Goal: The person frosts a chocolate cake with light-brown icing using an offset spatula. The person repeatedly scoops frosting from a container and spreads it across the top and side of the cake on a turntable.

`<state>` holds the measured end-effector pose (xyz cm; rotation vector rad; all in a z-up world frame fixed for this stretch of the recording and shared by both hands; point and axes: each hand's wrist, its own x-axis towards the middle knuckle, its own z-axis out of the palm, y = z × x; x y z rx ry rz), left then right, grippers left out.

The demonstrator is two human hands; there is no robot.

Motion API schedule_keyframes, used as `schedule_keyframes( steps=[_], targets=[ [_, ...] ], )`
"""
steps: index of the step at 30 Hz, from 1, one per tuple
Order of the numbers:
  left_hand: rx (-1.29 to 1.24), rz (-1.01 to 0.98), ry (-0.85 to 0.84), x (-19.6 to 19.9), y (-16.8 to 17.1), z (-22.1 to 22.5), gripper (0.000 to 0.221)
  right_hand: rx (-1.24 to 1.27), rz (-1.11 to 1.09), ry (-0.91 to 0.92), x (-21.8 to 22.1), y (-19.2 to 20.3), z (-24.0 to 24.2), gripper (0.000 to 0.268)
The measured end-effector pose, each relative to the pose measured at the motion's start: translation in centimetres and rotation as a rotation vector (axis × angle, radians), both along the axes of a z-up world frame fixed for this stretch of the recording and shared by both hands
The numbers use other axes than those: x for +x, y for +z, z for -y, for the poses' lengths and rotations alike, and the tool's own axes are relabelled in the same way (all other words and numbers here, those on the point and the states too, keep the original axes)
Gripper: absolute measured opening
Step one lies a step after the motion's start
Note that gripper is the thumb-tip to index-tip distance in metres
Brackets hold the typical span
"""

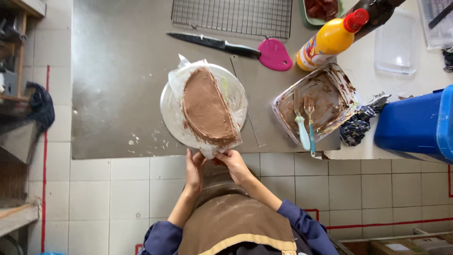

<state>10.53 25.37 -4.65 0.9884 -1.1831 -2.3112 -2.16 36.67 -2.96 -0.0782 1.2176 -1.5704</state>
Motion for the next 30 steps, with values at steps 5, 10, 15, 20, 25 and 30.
schedule_keyframes(
  steps=[5,10,15,20,25,30],
  targets=[
    [0.195,-0.069,-0.102,0.0,0.7,0.9,0.080,0.043,-0.022,-0.102,0.9,-0.7,0.3,0.025],
    [0.312,-0.007,-0.090,0.5,0.9,2.0,0.075,0.009,0.058,-0.171,1.2,-0.2,-0.1,0.021],
    [0.342,0.043,-0.063,0.6,1.6,2.4,0.074,-0.058,0.080,-0.217,1.6,0.1,-0.4,0.017],
    [0.296,-0.023,-0.129,0.1,3.0,2.4,0.079,-0.017,0.043,-0.228,1.6,1.6,-0.5,0.018],
    [0.180,0.113,-0.238,0.7,4.0,2.4,0.073,0.066,0.027,-0.285,1.7,2.9,-0.1,0.026],
    [0.053,0.109,-0.270,0.8,5.3,2.5,0.068,-0.039,-0.042,-0.480,0.4,2.8,-0.7,0.023]
  ],
)
